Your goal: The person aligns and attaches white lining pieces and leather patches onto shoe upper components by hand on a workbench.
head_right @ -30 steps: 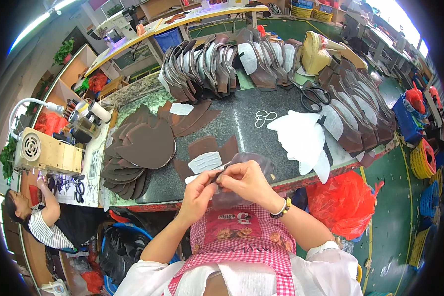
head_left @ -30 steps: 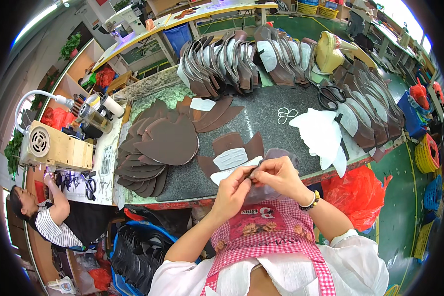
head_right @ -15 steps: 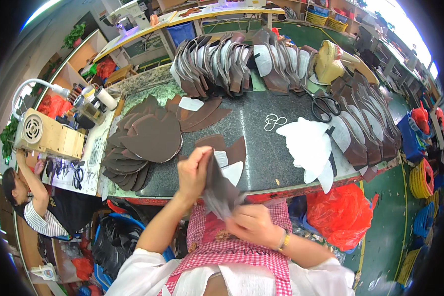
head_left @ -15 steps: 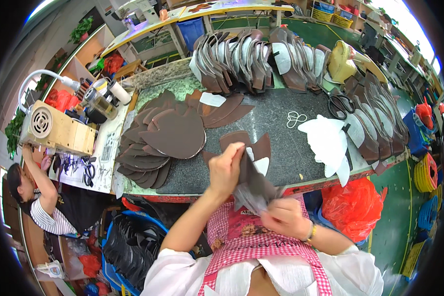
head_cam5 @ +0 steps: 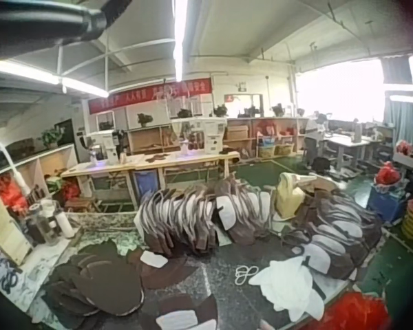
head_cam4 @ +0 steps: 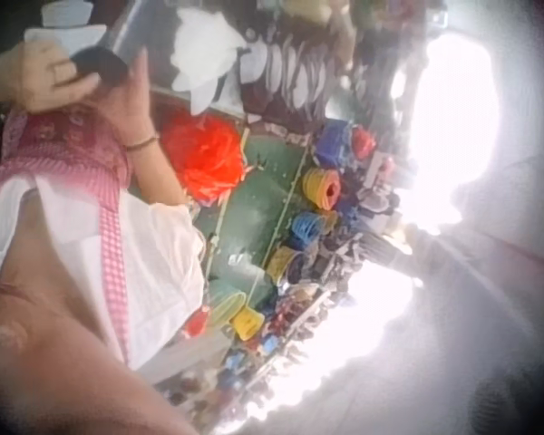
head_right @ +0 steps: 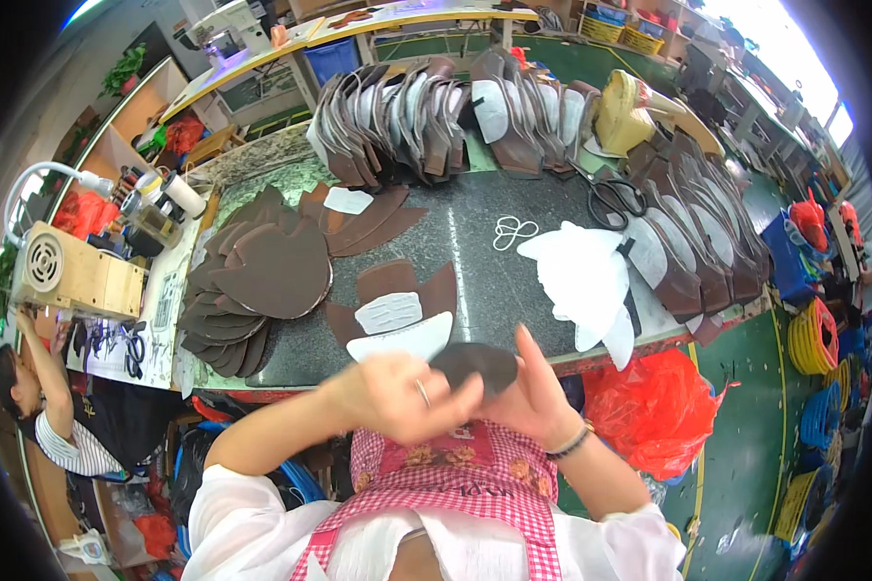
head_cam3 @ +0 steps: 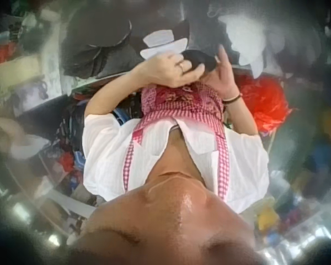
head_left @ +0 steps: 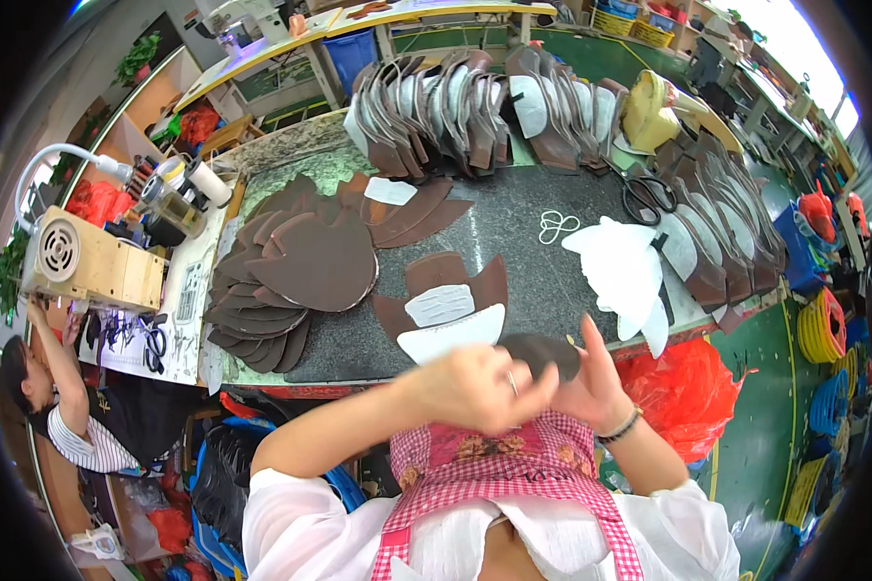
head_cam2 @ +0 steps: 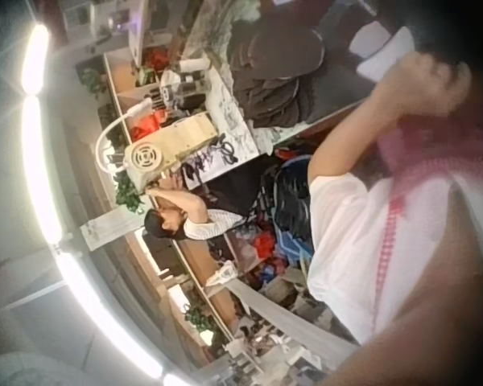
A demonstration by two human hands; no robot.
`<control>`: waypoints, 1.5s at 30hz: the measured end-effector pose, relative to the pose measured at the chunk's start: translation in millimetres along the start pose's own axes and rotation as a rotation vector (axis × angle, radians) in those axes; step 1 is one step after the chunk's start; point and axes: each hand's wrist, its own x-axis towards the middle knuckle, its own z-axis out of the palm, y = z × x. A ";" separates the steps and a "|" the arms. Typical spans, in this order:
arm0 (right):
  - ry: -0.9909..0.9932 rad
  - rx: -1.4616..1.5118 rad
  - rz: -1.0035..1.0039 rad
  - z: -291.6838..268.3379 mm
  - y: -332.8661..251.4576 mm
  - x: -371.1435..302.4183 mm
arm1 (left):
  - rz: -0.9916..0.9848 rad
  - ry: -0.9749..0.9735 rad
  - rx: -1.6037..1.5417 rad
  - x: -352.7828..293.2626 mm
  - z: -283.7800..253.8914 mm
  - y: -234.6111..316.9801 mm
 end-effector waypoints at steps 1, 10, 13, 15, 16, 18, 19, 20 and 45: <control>-0.045 0.125 -0.022 -9.0 0.8 16.9 | 0.031 0.013 -0.024 -2.8 2.1 16.2; -0.157 0.187 0.030 -11.8 10.4 25.0 | -1.658 0.720 -2.043 -108.1 38.1 45.0; -0.103 0.160 0.003 -20.0 6.0 20.3 | -1.277 0.818 -2.848 -83.4 37.1 46.7; -0.102 0.142 -0.017 -18.9 7.1 17.3 | -1.187 0.845 -2.985 -91.2 53.6 55.8; -0.111 0.133 -0.038 -18.9 7.5 16.6 | -1.101 0.858 -3.109 -95.5 60.1 60.5; -0.105 0.123 -0.067 -31.6 6.3 11.4 | -1.133 0.832 -3.133 -88.5 53.3 63.7; -0.110 0.117 -0.084 -36.1 5.7 8.8 | -1.088 0.867 -3.099 -83.8 47.8 64.2; -0.105 0.116 -0.085 -36.1 7.0 5.9 | -1.046 0.910 -3.056 -82.3 44.3 66.0; 0.462 -1.922 -0.740 -16.7 -26.0 87.1 | -1.681 0.315 -0.781 -125.6 29.8 -5.1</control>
